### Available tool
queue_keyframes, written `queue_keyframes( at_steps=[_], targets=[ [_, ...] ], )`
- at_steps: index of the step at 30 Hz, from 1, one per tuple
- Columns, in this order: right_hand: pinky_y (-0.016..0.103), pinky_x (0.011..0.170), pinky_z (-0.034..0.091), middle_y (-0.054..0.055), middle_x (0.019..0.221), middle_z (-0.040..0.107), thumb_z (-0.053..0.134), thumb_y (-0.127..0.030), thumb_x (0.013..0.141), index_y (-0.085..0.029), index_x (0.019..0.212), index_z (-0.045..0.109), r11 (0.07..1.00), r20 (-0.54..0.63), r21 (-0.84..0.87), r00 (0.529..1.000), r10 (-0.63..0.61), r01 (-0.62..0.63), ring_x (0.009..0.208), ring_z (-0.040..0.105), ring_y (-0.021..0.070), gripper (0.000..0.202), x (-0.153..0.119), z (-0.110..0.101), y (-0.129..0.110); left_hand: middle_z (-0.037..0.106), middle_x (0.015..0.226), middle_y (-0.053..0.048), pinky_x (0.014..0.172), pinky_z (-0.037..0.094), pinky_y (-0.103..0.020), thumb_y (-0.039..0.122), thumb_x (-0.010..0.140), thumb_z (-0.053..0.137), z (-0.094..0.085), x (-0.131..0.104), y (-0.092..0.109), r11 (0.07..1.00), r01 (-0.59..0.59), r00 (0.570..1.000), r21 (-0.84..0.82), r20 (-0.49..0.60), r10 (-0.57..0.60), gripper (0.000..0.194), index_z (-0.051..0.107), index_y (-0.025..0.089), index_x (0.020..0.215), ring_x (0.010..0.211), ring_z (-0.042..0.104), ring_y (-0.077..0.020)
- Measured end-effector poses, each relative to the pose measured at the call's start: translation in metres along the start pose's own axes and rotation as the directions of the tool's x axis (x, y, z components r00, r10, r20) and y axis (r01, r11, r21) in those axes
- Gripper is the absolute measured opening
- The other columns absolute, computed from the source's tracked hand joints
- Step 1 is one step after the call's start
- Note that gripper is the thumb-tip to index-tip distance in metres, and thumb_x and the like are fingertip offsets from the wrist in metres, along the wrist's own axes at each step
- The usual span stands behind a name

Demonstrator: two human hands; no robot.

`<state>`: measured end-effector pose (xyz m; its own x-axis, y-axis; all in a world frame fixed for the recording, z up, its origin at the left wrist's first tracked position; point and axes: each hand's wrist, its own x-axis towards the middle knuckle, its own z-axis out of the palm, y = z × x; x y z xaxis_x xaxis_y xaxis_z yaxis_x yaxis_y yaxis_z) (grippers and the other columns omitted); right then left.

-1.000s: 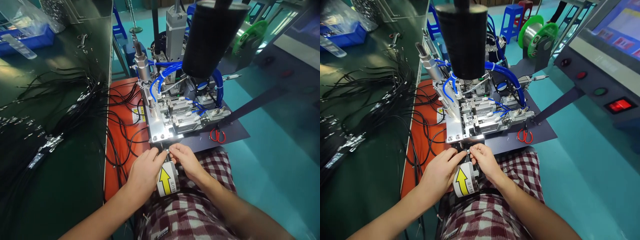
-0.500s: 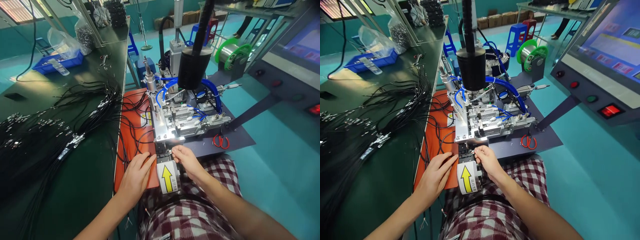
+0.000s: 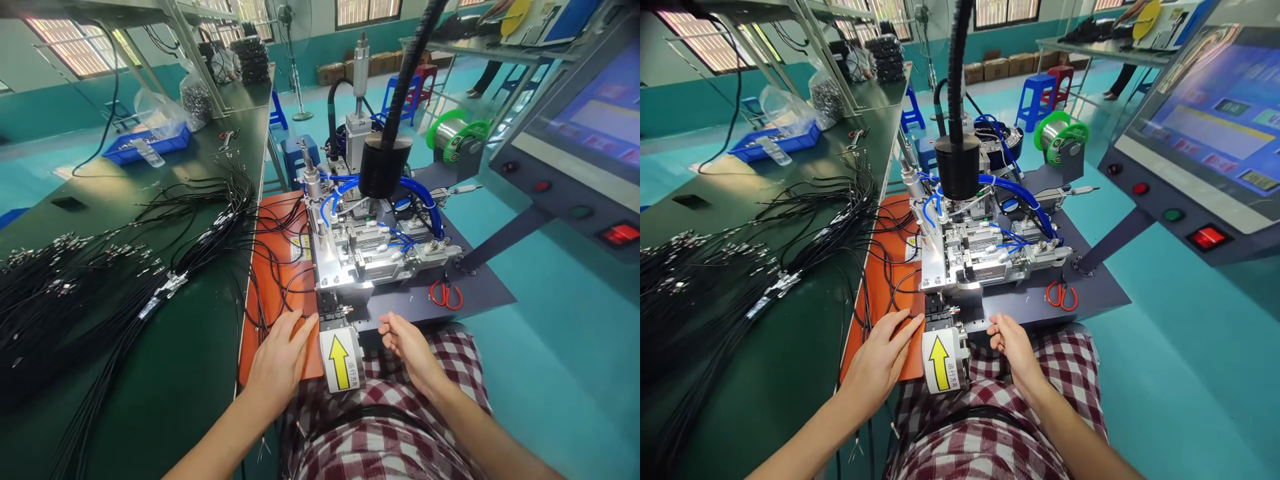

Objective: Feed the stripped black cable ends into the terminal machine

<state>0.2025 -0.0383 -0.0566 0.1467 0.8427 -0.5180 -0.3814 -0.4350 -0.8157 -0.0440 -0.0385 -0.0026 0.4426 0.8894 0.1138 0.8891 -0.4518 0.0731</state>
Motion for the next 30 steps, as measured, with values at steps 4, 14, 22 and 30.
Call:
queue_keyframes(
  at_steps=[4, 14, 22, 30],
  targets=[
    [0.024, 0.044, 0.03, 0.0, 0.066, 0.058, 0.074, -0.061, 0.06, -0.016, 0.079, 0.061, 1.0, -0.004, -0.013, 1.0, 0.01, -0.01, 0.048, 0.046, 0.0107, 0.05, -0.004, -0.003, 0.0, 0.052, 0.132, -0.015, 0.09, 0.053, -0.043, 0.02, 0.094, 0.034, -0.005, 0.022, -0.005, 0.998, 0.031, 0.999, -0.049, 0.01, -0.031, 0.04, 0.051, 0.014, 0.13, 0.122, 0.047, -0.0275],
    [0.028, 0.052, 0.036, 0.0, 0.069, 0.055, 0.063, -0.056, 0.077, -0.019, 0.079, 0.058, 0.952, 0.056, -0.24, 0.982, -0.182, 0.19, 0.053, 0.044, 0.0132, 0.037, -0.031, -0.015, -0.019, 0.053, 0.122, -0.008, 0.089, 0.048, -0.03, 0.015, 0.092, 0.037, -0.047, 0.026, -0.022, 0.933, -0.087, 0.975, -0.35, 0.161, 0.152, 0.028, 0.057, 0.02, 0.11, 0.106, 0.055, -0.0173],
    [0.025, 0.051, 0.038, -0.002, 0.064, 0.049, 0.052, -0.048, 0.089, -0.022, 0.075, 0.054, 0.854, 0.365, -0.429, 0.921, -0.134, 0.294, 0.056, 0.043, 0.0137, 0.029, -0.066, 0.013, -0.041, 0.053, 0.083, -0.002, 0.073, 0.041, -0.028, 0.009, 0.091, 0.04, -0.078, 0.004, -0.026, 0.895, -0.294, 0.822, -0.335, 0.391, 0.415, 0.021, 0.055, 0.021, 0.082, 0.08, 0.049, -0.017],
    [0.027, 0.059, 0.046, 0.001, 0.077, 0.057, 0.048, -0.041, 0.093, -0.024, 0.103, 0.055, 0.809, 0.576, -0.385, 0.801, -0.165, 0.444, 0.064, 0.052, 0.0155, 0.021, -0.074, 0.046, -0.041, 0.053, 0.083, -0.001, 0.067, 0.042, -0.024, 0.021, 0.098, 0.028, -0.084, 0.015, -0.012, 0.815, -0.003, 0.944, -0.579, 0.268, 0.193, 0.02, 0.047, 0.02, 0.091, 0.072, 0.049, -0.0136]
  ],
)
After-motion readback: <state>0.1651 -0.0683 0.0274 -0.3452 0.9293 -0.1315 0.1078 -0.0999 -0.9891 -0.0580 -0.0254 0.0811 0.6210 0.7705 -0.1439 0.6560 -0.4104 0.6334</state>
